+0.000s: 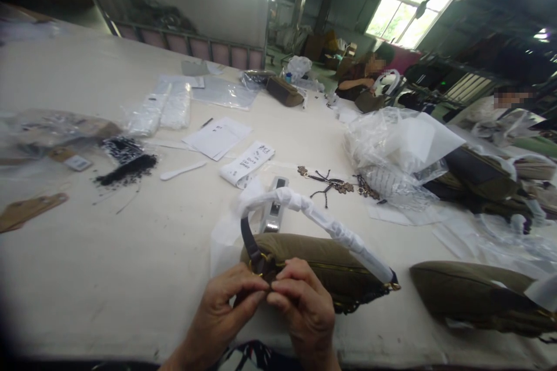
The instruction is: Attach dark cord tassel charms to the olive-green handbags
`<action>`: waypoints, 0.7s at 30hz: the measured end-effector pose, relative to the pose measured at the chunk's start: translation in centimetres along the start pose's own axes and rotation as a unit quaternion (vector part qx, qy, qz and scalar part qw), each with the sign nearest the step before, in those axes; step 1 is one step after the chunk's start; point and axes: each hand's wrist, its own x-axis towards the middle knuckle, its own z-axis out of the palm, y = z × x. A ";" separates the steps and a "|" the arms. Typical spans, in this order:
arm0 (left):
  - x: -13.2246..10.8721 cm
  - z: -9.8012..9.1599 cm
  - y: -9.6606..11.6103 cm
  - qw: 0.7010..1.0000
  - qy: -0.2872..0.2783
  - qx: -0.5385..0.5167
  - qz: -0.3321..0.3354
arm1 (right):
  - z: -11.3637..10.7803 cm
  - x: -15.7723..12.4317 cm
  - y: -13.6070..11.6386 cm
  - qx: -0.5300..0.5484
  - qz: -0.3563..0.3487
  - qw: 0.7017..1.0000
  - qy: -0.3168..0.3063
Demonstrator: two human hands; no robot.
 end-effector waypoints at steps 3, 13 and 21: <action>0.1 -0.1 0.2 1.000 0.006 -0.005 0.010 | 0.4 -0.2 0.0 0.069 0.043 0.997 0.003; 0.6 0.3 0.4 0.998 -0.015 -0.067 0.015 | 0.9 -1.1 0.3 0.163 0.126 0.978 0.014; 0.7 1.0 0.6 0.999 0.035 -0.013 0.022 | 0.1 -1.1 0.3 0.105 0.073 0.992 -0.015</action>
